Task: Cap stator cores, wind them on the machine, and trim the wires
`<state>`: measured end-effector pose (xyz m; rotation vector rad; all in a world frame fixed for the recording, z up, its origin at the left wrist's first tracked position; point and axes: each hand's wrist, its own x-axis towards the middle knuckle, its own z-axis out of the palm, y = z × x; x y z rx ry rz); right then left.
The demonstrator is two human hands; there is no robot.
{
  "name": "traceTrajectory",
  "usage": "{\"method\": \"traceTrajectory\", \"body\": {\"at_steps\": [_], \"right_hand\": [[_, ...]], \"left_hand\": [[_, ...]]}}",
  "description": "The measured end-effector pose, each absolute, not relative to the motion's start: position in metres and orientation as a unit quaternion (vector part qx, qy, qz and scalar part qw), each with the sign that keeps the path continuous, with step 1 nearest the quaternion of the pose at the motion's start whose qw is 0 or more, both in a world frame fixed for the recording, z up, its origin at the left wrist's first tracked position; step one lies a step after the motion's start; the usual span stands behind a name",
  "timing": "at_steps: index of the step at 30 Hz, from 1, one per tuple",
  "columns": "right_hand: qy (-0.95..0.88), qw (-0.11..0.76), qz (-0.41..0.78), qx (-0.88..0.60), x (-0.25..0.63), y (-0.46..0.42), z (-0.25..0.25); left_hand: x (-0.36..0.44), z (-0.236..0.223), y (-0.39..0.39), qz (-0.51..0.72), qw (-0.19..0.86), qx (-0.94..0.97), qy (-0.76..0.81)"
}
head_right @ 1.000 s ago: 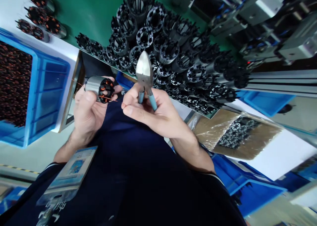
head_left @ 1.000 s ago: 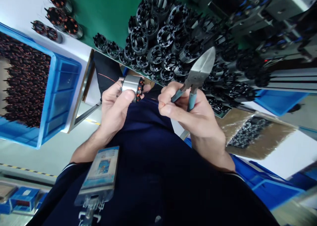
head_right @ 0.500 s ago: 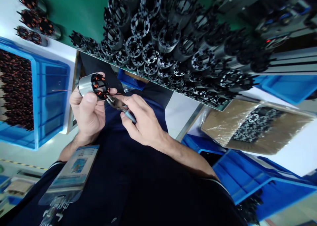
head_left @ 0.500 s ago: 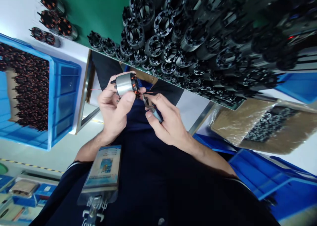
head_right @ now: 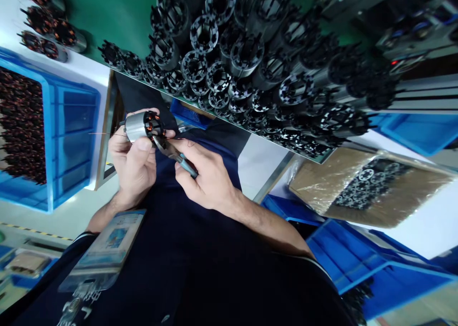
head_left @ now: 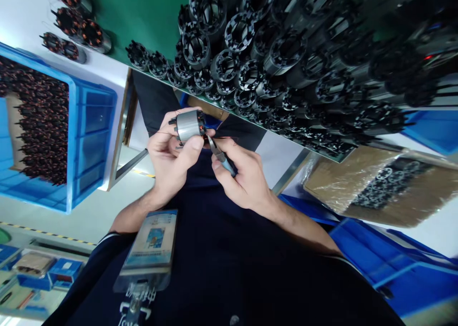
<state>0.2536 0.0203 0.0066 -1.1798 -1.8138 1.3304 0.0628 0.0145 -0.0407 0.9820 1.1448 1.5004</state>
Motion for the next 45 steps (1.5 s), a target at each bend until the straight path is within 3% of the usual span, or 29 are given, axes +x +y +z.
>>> {"method": "traceTrajectory", "body": {"at_steps": [5, 11, 14, 19, 24, 29, 36, 45], "right_hand": [[-0.636, 0.246, 0.563, -0.467, 0.258, 0.022, -0.011], [-0.499, 0.066, 0.680, -0.534, 0.257, 0.047, -0.086], [-0.452, 0.006, 0.685, -0.572, 0.260, 0.064, -0.118], [-0.461, -0.007, 0.655, -0.599, 0.279, 0.074, -0.134], [-0.471, -0.028, 0.658, -0.587, 0.291, 0.067, -0.150], [-0.486, -0.064, 0.652, -0.578, 0.285, 0.057, -0.163], [-0.503, -0.085, 0.635, -0.581, 0.278, 0.065, -0.166], [-0.507, -0.105, 0.621, -0.588, 0.274, 0.071, -0.160]], "left_hand": [[0.061, -0.068, 0.010, 0.602, 0.437, 0.386, 0.546], [0.067, -0.144, 0.015, 0.521, 0.485, 0.206, 0.672], [0.063, -0.158, 0.017, 0.506, 0.505, 0.164, 0.680], [-0.011, -0.125, 0.009, 0.519, 0.445, 0.178, 0.708], [-0.180, -0.062, 0.003, 0.495, 0.220, 0.232, 0.808], [-0.346, -0.033, 0.014, 0.328, 0.027, 0.213, 0.920], [-0.428, -0.086, 0.035, 0.164, 0.062, 0.161, 0.971], [-0.432, -0.123, 0.017, 0.239, 0.123, 0.180, 0.946]]}}
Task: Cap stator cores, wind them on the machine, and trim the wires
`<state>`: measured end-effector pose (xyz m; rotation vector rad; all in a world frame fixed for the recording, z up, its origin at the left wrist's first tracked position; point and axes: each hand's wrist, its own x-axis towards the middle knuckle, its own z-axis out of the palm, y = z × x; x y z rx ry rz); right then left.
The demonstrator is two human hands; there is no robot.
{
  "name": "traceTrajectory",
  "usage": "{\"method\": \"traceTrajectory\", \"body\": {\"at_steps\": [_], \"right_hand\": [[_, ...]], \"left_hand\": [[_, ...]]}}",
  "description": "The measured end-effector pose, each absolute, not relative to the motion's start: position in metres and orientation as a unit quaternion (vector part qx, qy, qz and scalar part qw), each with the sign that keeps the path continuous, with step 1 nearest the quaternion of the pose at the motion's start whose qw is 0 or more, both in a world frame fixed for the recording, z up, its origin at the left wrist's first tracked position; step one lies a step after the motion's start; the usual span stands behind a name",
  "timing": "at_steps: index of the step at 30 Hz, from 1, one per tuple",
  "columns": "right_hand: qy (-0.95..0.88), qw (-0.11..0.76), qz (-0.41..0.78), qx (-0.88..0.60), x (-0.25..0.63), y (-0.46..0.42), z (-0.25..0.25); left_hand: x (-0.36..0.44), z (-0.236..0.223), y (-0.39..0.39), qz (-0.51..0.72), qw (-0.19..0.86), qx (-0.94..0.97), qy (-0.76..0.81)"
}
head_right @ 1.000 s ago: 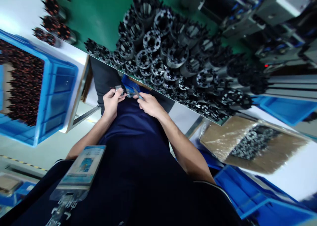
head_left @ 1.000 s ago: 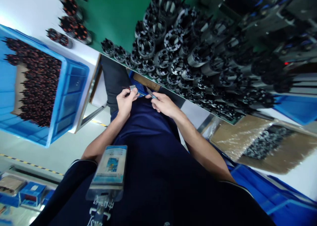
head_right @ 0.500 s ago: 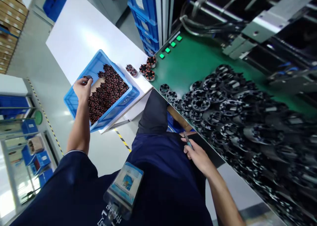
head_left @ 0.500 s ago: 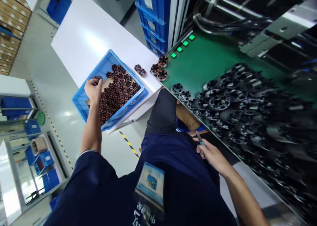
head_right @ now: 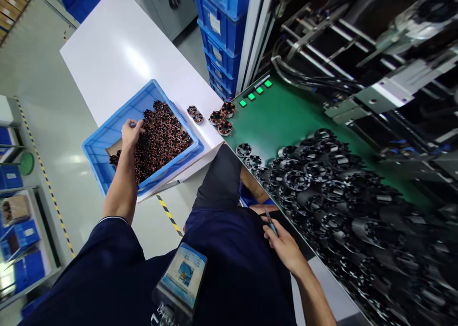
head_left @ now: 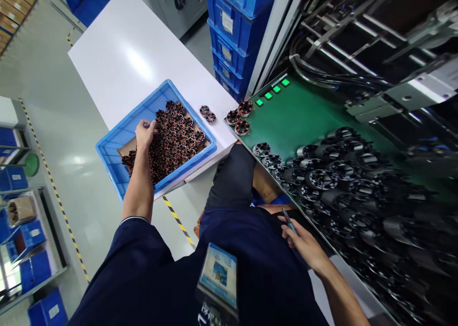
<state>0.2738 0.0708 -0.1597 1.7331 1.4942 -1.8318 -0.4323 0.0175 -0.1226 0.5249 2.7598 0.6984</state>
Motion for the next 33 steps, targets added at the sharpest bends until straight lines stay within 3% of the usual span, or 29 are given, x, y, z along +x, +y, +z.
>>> {"method": "traceTrajectory", "body": {"at_steps": [12, 17, 22, 26, 29, 33], "right_hand": [[0.567, 0.112, -0.585, 0.569, 0.238, 0.087, -0.165], [0.587, 0.108, -0.584, 0.550, 0.220, 0.088, -0.154], [0.598, 0.060, -0.565, 0.565, 0.229, 0.083, -0.134], [0.601, 0.021, -0.554, 0.576, 0.241, 0.075, -0.118], [0.605, 0.011, -0.560, 0.566, 0.240, 0.068, -0.108], [0.618, 0.001, -0.571, 0.541, 0.234, 0.063, -0.091]], "left_hand": [[-0.433, -0.122, 0.015, 0.275, 0.182, 0.265, 0.906], [-0.421, -0.126, 0.034, 0.258, 0.156, 0.276, 0.913], [-0.403, -0.089, 0.051, 0.267, 0.092, 0.267, 0.921], [-0.336, -0.064, 0.078, 0.334, 0.029, 0.466, 0.819], [-0.254, -0.075, 0.113, 0.319, 0.105, 0.659, 0.673], [-0.186, -0.104, 0.161, 0.275, 0.160, 0.663, 0.677]]}}
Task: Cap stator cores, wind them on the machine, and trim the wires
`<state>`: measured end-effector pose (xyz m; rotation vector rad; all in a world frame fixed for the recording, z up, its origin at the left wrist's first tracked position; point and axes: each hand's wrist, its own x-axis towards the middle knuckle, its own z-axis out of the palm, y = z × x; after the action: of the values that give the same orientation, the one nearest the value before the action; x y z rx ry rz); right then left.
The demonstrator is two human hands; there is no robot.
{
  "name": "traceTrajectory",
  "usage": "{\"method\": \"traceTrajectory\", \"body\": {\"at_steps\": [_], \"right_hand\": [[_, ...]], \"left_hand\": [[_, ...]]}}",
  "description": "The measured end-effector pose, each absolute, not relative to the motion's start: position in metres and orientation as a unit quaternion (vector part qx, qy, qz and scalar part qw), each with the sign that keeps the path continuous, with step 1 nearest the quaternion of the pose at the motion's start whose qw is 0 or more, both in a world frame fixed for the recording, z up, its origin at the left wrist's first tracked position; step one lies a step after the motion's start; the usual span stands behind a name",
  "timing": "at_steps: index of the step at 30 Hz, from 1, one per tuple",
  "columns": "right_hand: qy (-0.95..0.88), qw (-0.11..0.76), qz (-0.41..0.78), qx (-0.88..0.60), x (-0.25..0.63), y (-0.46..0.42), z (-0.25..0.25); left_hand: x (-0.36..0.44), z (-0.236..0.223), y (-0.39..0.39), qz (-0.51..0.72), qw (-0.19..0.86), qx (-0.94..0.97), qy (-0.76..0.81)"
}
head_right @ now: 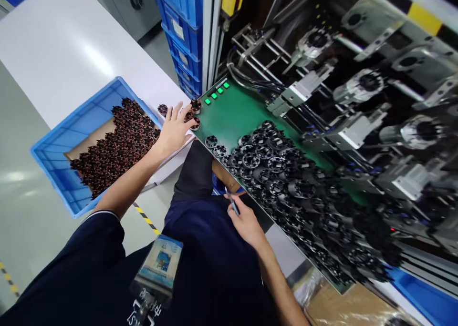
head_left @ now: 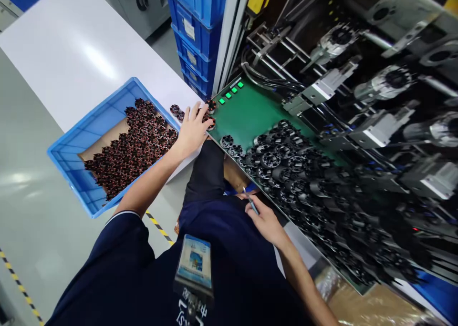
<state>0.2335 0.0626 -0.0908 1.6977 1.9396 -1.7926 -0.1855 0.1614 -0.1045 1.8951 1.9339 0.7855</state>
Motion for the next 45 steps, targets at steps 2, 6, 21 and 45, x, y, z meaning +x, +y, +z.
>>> {"method": "traceTrajectory", "body": {"at_steps": [2, 6, 21, 45], "right_hand": [[0.621, -0.008, -0.577, 0.530, 0.233, 0.061, -0.082], [0.612, -0.039, -0.589, 0.526, 0.237, 0.057, -0.074], [0.547, -0.546, -0.462, 0.435, 0.208, 0.075, 0.037], [0.519, -0.409, -0.627, 0.413, 0.237, 0.088, 0.049]], "left_hand": [[-0.181, -0.111, 0.178, 0.242, 0.168, 0.649, 0.702], [-0.191, -0.101, 0.189, 0.260, 0.182, 0.656, 0.685], [-0.004, 0.050, 0.082, 0.500, 0.283, 0.687, 0.445], [0.006, 0.032, 0.066, 0.445, 0.158, 0.765, 0.438]]}}
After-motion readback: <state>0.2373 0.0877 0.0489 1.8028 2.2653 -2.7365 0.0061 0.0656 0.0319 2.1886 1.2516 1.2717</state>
